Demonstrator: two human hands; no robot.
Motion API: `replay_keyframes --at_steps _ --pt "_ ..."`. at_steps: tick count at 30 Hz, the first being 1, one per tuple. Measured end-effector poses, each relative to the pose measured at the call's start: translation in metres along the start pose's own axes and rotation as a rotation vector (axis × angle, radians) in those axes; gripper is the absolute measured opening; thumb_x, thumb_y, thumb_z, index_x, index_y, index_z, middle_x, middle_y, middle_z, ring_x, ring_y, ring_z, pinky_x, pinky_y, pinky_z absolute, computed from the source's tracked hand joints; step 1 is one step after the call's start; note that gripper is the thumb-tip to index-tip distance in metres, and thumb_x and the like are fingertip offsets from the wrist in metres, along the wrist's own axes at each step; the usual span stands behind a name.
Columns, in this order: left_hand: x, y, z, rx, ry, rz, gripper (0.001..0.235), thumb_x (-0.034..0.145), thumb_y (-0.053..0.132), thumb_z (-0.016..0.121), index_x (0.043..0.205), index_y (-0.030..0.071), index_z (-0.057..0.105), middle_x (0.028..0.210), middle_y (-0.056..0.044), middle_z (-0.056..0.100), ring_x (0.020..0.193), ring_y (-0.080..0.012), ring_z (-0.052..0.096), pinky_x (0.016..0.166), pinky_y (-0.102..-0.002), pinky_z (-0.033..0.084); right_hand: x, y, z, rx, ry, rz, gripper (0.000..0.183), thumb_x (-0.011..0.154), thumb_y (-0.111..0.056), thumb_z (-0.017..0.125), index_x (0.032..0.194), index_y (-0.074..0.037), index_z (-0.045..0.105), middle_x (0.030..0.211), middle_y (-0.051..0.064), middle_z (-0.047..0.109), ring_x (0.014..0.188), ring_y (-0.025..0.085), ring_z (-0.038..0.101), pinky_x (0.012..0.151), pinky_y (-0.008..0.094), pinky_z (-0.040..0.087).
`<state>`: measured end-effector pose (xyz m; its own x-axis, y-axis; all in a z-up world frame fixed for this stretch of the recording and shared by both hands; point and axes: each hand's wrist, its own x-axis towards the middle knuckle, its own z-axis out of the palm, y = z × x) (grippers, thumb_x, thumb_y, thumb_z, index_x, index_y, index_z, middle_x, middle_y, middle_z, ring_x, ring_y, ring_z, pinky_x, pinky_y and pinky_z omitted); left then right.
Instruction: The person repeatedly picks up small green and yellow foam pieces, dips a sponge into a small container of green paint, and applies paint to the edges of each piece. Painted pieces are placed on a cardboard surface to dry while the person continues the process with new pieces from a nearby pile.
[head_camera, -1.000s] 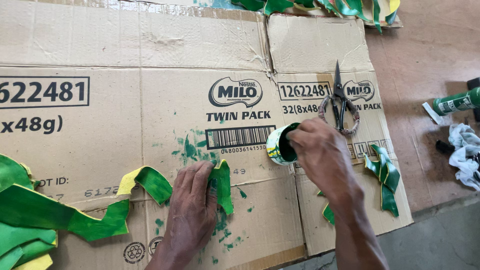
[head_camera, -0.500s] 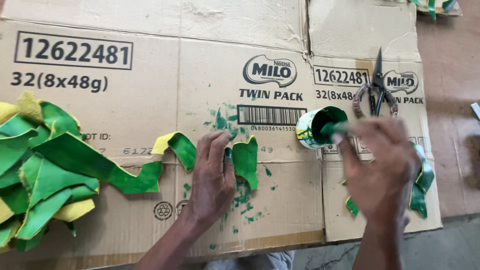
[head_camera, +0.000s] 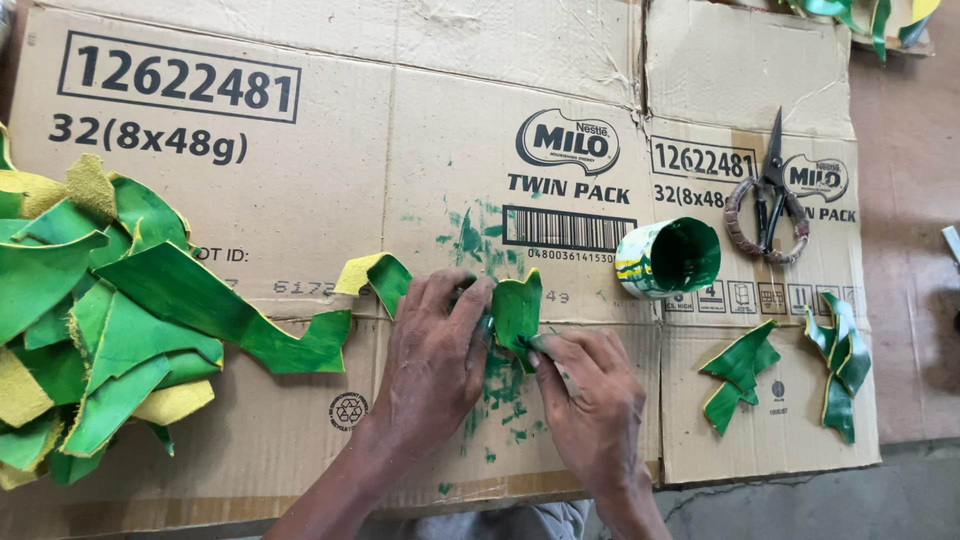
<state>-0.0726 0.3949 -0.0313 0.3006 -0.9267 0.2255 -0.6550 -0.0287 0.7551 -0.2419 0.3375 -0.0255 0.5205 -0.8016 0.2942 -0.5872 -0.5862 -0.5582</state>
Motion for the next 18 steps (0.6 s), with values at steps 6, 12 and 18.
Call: replay_keyframes --at_steps 6,12,18 --pt "0.000 -0.008 0.003 -0.019 -0.002 -0.020 0.050 0.077 -0.004 0.068 0.127 -0.003 0.060 0.122 -0.019 0.057 0.115 -0.0367 0.054 0.100 -0.049 0.044 0.031 0.011 0.015 -0.084 -0.021 -0.038 0.016 0.084 -0.002 0.078 0.100 -0.005 0.075 0.090 0.008 0.069 0.086 0.023 0.066 0.076 0.037 0.053" --pt "0.000 -0.008 0.002 -0.027 0.005 -0.029 0.049 0.078 0.001 0.072 0.126 0.000 0.063 0.122 -0.016 0.058 0.117 -0.0348 0.054 0.102 -0.048 0.044 0.057 0.015 0.020 -0.079 0.013 -0.073 0.015 0.086 -0.003 0.077 0.101 -0.005 0.075 0.092 0.008 0.071 0.088 0.025 0.067 0.077 0.038 0.053" --pt "0.000 -0.003 -0.006 0.014 -0.084 0.039 0.061 0.072 0.016 0.079 0.127 -0.005 0.060 0.128 -0.019 0.054 0.123 -0.0364 0.048 0.103 -0.049 0.037 0.060 0.014 0.016 -0.054 0.004 -0.095 0.015 0.086 -0.003 0.077 0.100 -0.004 0.074 0.095 0.010 0.071 0.091 0.028 0.068 0.079 0.039 0.054"
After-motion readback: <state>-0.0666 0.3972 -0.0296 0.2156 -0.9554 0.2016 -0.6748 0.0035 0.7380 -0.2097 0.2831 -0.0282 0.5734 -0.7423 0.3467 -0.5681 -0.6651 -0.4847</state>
